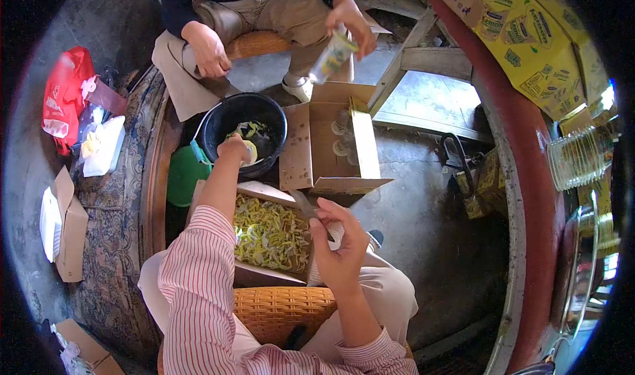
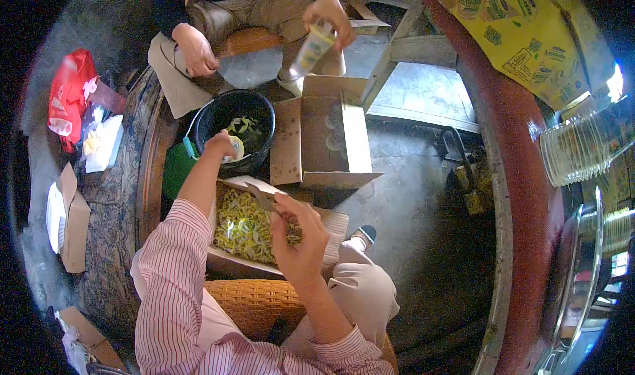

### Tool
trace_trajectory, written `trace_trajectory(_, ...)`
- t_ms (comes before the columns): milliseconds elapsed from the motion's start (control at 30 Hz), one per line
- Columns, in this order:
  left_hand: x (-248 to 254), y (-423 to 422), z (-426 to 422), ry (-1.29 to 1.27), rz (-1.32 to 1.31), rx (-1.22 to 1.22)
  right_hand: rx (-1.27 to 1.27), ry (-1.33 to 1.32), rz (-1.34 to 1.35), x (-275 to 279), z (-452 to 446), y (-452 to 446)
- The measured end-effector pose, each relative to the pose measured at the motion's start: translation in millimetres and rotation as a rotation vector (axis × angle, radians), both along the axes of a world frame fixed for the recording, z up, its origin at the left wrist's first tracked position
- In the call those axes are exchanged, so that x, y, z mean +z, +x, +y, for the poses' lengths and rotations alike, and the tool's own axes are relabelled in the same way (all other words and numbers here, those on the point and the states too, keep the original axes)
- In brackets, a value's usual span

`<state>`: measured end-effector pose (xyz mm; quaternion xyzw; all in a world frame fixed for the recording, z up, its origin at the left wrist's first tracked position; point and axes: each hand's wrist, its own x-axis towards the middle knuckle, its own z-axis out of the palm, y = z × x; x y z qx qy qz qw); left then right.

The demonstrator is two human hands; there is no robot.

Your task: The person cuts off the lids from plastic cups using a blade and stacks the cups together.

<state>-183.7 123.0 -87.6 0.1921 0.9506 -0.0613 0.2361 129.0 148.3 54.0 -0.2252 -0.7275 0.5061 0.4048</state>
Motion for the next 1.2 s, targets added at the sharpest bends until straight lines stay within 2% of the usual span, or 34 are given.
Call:
trace_trajectory(167, 19.7, 7.8, -4.6, -0.005, 0.028, -0.108, 0.017, -0.001, 0.005, -1.6, -1.1, -1.5)
trace_trajectory(300, 2.0, 7.8, -10.7, 0.027, 0.068, -0.125, 0.025, -0.041, 0.018, -0.3, -1.5, -1.1)
trace_trajectory(567, -24.8, -2.0, -20.1, 0.129, 0.087, -0.128, -0.008, -0.017, 0.026, 5.3, 1.1, 0.9)
trace_trajectory(900, -9.6, 10.6, -21.7, 0.105, 0.071, -0.115, -0.031, 0.013, 0.028, 7.7, 2.6, 1.5)
trace_trajectory(1200, -21.5, 27.9, -29.6, 0.277, 0.228, -0.057, -0.040, -0.015, 0.026, 11.1, -0.9, 3.1)
